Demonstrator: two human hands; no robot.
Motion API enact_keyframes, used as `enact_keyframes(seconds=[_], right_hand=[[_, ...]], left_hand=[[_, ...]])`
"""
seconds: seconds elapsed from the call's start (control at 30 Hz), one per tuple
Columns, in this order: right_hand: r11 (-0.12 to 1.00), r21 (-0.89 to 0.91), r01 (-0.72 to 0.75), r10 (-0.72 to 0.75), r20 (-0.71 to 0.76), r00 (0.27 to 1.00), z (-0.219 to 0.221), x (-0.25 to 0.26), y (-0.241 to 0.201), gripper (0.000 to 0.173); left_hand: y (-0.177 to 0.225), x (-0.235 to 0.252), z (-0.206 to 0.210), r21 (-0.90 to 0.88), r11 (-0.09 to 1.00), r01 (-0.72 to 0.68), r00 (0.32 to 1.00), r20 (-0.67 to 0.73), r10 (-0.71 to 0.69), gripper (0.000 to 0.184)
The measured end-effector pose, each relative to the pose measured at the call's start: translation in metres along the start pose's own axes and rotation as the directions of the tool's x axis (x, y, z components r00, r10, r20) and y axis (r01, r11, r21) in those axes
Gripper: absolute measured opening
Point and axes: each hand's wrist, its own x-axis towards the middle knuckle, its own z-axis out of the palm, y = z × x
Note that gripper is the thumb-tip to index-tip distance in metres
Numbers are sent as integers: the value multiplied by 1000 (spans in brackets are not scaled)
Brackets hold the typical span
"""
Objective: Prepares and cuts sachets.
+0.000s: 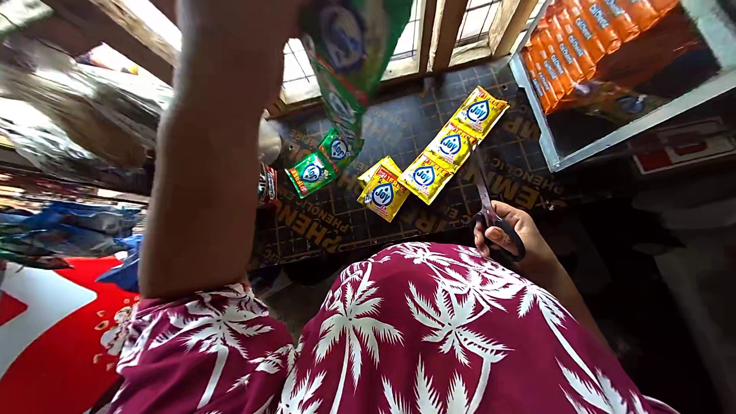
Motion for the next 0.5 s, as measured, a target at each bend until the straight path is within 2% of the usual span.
enact_keyframes(seconds=[0.13,0.2,0.27,0.33,0.4,0.43,0.5], right_hand=[[978,9,208,-207,-57,977,-1,2,7,40],[960,-86,268,-277,-113,954,4,9,6,44],[922,-212,325,-367,-202,908,15,24,-3,50],[878,-246,410,-471,-304,828,27,47,-13,57],[832,-292,471,-554,-421,718,40,69,-26,61],[822,-280,496,-567,-487,664,47,78,-34,60],[818,-259,513,-555,-590,586,55,94,-49,46]], left_hand=[[-8,5,49,-117,992,-54,961,264,83,3],[-18,4,76,-174,983,-54,910,397,120,6],[-27,5,99,-212,975,-68,867,470,163,8],[-32,7,119,-193,972,-131,830,516,214,10],[-36,10,134,-155,974,-168,814,536,226,12],[-36,13,138,-151,975,-162,820,529,218,13],[-39,20,139,-202,971,-127,827,520,216,12]])
